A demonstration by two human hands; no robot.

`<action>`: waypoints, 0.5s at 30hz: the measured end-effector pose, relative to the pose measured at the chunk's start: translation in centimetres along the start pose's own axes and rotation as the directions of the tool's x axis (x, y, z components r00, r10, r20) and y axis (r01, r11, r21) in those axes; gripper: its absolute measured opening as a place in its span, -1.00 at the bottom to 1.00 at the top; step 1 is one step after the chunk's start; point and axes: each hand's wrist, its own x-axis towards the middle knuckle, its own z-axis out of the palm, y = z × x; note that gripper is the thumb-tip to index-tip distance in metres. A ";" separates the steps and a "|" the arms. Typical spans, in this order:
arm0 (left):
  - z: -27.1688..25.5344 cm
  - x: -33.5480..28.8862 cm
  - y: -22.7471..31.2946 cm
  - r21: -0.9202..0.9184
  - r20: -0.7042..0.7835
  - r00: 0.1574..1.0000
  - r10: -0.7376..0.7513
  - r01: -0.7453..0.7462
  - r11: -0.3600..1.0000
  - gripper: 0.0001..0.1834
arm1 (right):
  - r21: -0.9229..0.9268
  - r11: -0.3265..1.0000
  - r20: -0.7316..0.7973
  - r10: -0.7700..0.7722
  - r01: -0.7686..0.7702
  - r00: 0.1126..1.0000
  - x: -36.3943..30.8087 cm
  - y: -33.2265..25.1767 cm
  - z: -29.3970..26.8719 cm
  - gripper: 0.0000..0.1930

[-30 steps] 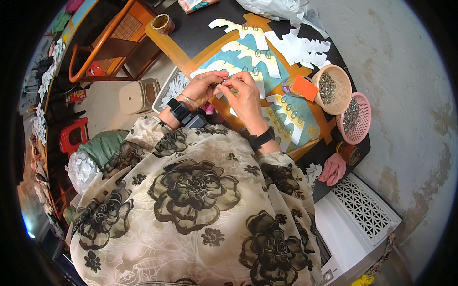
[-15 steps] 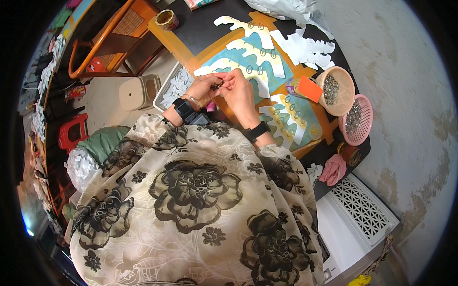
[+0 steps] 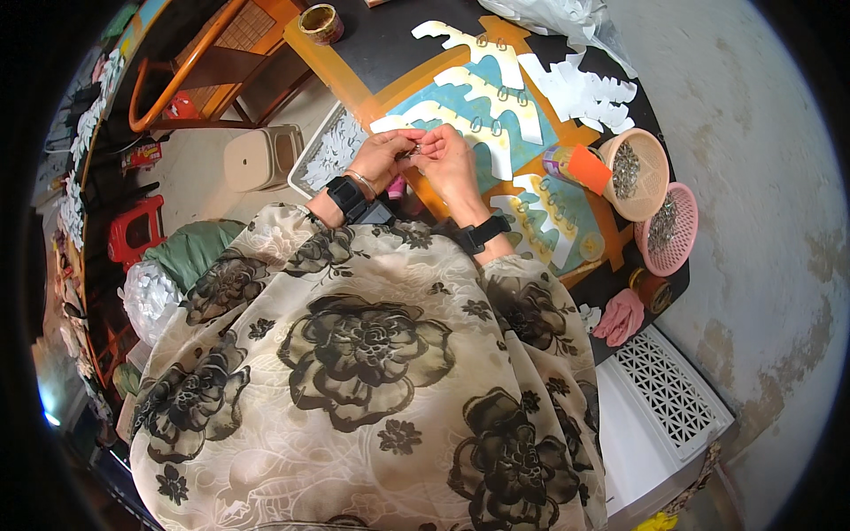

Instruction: Apply glue and attach sequins or beads to fabric shoe components.

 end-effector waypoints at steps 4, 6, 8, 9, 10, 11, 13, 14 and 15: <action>0.2 0.0 0.3 -0.079 0.059 0.998 0.009 -0.004 0.997 -0.75 | -0.062 0.998 -0.011 -0.015 0.015 1.000 0.1 -0.8 0.0 -0.71; -0.2 0.3 0.0 -0.153 0.020 1.000 -0.006 0.009 0.988 -0.73 | 0.070 0.997 0.022 0.037 -0.038 0.999 0.0 -0.6 -0.1 -0.69; -0.8 0.4 0.2 -0.227 -0.022 0.999 -0.023 0.018 0.974 -0.72 | 0.188 0.978 0.039 0.085 -0.091 0.996 -0.7 -0.8 -1.0 -0.69; -1.2 0.3 0.6 -0.249 -0.048 0.997 -0.065 0.051 0.967 -0.70 | 0.301 0.943 0.065 0.130 -0.144 0.989 -1.0 -1.1 -1.5 -0.68; -1.7 0.2 1.0 -0.272 -0.074 0.992 -0.107 0.083 0.959 -0.69 | 0.301 0.942 0.068 0.131 -0.145 0.989 -1.0 -1.3 -2.0 -0.68; -2.2 0.3 0.9 -0.271 -0.073 0.991 -0.109 0.085 0.959 -0.69 | 0.366 0.919 0.052 0.140 -0.149 0.989 -1.0 -1.4 -2.5 -0.69; -3.0 0.7 0.6 -0.156 0.299 0.937 -0.182 0.237 0.959 -0.70 | 0.429 0.891 0.039 0.149 -0.151 0.988 -0.8 -1.0 -2.6 -0.70; -1.3 -0.3 1.2 -0.070 0.251 0.945 -0.207 0.231 0.970 -0.75 | 0.457 0.881 0.054 0.111 -0.123 0.992 -0.5 0.1 -2.4 -0.71; -1.1 0.1 0.7 -0.066 0.253 0.944 -0.210 0.234 0.970 -0.75 | 0.485 0.870 0.069 0.071 -0.095 0.995 -0.2 1.1 -2.3 -0.73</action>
